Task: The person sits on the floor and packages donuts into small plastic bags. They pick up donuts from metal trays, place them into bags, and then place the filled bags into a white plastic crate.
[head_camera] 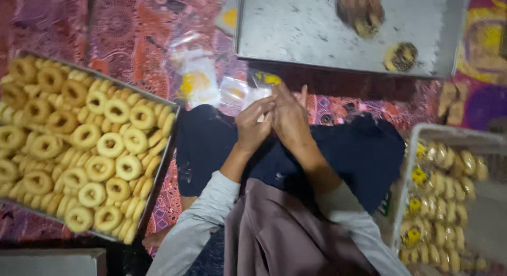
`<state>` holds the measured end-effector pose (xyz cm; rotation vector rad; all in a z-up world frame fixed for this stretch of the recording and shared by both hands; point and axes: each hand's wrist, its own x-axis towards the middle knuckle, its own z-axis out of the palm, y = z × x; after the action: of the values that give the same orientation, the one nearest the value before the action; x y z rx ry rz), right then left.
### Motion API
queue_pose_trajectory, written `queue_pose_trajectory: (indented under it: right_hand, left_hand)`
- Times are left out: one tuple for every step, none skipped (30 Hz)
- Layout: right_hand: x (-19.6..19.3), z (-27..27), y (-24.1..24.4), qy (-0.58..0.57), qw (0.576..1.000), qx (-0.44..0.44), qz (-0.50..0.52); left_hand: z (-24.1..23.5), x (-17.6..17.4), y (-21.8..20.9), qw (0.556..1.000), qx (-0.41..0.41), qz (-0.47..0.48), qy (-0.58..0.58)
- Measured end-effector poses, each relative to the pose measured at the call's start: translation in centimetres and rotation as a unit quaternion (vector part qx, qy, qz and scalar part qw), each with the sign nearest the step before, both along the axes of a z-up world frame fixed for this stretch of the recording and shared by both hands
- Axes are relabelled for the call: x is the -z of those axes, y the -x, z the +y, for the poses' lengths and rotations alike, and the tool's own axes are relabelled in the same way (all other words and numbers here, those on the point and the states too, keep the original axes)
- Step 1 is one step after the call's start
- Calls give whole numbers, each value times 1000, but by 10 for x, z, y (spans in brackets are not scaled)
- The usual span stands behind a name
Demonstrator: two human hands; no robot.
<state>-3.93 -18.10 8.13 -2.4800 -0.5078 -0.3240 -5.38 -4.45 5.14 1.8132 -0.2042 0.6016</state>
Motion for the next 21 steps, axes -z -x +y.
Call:
queue_pose_trajectory:
  right_hand:
    - [10,-5,1,-17,1000,-8,-16]
    - [17,-8,-6,-34,998,-21,-42]
    - [22,-11,-13,-50,996,-35,-67]
    - [28,-13,-10,-65,994,-70,-43]
    - [31,-16,-8,-80,991,-106,-19]
    - [31,-22,-8,-95,985,-143,4]
    - [28,-33,-11,-117,983,-133,43]
    - [22,-47,-22,-139,979,-125,79]
    - [15,-66,-32,-161,973,-117,116]
    - [8,-95,-53,158,978,-98,-90]
    - [2,-129,-71,-118,964,159,178]
    - [-1,-167,-93,-83,943,285,150]
    - [2,-204,-108,27,961,276,28]
    - [5,-238,-134,191,930,284,136]
    - [16,-263,-150,233,894,312,220]
    - [28,-283,-164,272,848,339,302]
    - [40,-293,-176,265,852,323,317]
    - [47,-299,-187,257,854,307,330]
    - [52,-297,-194,250,857,292,344]
    - [56,-287,-193,166,902,259,304]
    - [55,-272,-188,80,936,223,262]
  left_hand:
    - [-5,0,5,1000,12,-11,-16]
    - [-9,-2,-1,999,19,-31,-33]
    - [-12,-3,-11,974,28,30,224]
    - [-14,-1,-14,880,33,99,464]
    - [-15,3,-19,724,30,164,670]
    - [-14,7,-28,742,58,172,645]
    - [-12,12,-38,759,86,179,620]
    - [-7,16,-48,776,113,182,593]
    - [-3,20,-57,772,127,160,602]
    - [1,23,-62,768,138,137,610]
    - [4,26,-65,764,149,115,617]
    - [8,28,-68,751,138,125,634]
    - [11,30,-69,737,127,135,650]
    - [14,31,-69,724,115,143,665]
    - [15,31,-69,714,105,147,676]
    - [15,31,-68,704,96,153,687]
    - [14,32,-69,693,87,159,698]
    - [12,33,-72,679,92,163,710]
    - [10,35,-75,665,97,167,722]
    - [11,39,-73,651,98,172,733]
    - [13,44,-72,641,112,169,740]
